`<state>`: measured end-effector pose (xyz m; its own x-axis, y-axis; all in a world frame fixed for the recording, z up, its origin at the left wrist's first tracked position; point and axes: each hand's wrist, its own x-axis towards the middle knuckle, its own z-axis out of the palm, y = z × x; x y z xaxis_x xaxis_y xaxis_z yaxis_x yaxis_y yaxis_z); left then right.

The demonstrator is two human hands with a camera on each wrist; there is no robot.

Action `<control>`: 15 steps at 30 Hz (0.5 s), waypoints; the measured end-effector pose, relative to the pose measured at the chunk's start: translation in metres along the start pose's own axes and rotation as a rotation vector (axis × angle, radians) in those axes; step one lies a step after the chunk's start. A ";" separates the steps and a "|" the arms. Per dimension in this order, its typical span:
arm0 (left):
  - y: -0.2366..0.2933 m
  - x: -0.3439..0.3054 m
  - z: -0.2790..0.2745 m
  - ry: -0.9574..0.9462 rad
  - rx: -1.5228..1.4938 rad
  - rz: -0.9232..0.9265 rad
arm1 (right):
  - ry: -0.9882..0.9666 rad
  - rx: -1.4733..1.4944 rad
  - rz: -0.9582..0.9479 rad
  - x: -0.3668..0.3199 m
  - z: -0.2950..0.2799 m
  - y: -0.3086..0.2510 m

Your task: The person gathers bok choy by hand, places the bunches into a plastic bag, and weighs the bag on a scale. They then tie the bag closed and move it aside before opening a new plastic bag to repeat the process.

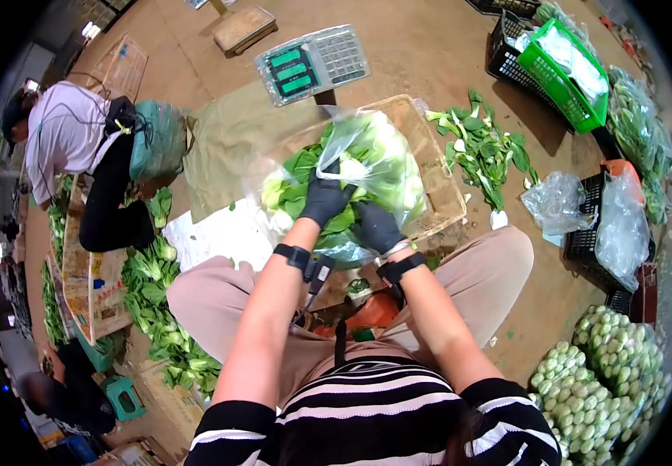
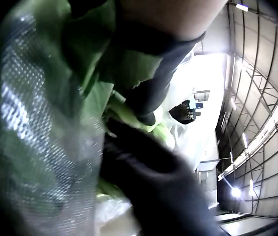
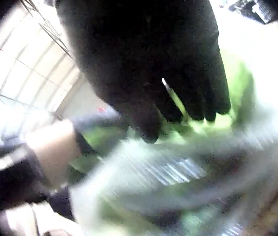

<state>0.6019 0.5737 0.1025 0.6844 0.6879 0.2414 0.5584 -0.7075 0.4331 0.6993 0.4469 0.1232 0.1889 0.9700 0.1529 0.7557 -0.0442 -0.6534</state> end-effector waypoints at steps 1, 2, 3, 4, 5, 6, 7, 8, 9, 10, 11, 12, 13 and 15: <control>0.008 0.001 0.002 0.023 0.013 -0.028 | -0.160 0.018 0.054 0.007 -0.033 -0.024; 0.012 0.002 0.001 0.046 0.026 -0.056 | -0.320 0.033 0.111 0.014 -0.060 -0.046; 0.012 0.001 -0.008 0.046 -0.039 -0.015 | -0.158 0.057 0.058 0.020 -0.074 -0.054; 0.000 0.004 0.006 0.016 -0.075 -0.026 | 0.005 0.084 0.003 0.027 -0.088 -0.063; -0.002 0.008 0.009 0.033 -0.010 -0.047 | 0.170 -0.059 -0.126 0.038 -0.110 -0.083; 0.007 0.012 -0.001 0.054 0.055 -0.067 | 0.337 -0.200 -0.260 0.051 -0.126 -0.096; 0.018 0.007 -0.011 0.053 0.155 -0.056 | 0.345 -0.302 -0.317 0.065 -0.122 -0.089; 0.040 -0.003 -0.036 0.046 0.260 -0.040 | 0.350 -0.304 -0.329 0.074 -0.112 -0.078; 0.048 -0.009 -0.042 0.034 0.383 -0.047 | 0.071 -0.466 -0.319 0.077 -0.099 -0.062; 0.055 -0.014 -0.049 0.034 0.388 -0.047 | -0.213 -0.619 -0.303 0.081 -0.087 -0.046; 0.061 -0.017 -0.058 -0.112 0.393 -0.092 | -0.377 -0.529 -0.277 0.087 -0.079 -0.030; 0.064 -0.018 -0.062 -0.255 0.396 -0.140 | -0.373 -0.526 -0.282 0.092 -0.085 -0.029; 0.051 -0.019 -0.055 -0.114 0.286 -0.104 | -0.224 -0.387 -0.276 0.098 -0.093 -0.026; 0.039 -0.018 -0.057 -0.087 0.225 -0.123 | -0.017 0.098 -0.179 0.109 -0.116 -0.025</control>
<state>0.5844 0.5425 0.1644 0.6373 0.7613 0.1195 0.7234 -0.6445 0.2478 0.7731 0.5260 0.2423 0.0460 0.9642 0.2611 0.7112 0.1519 -0.6864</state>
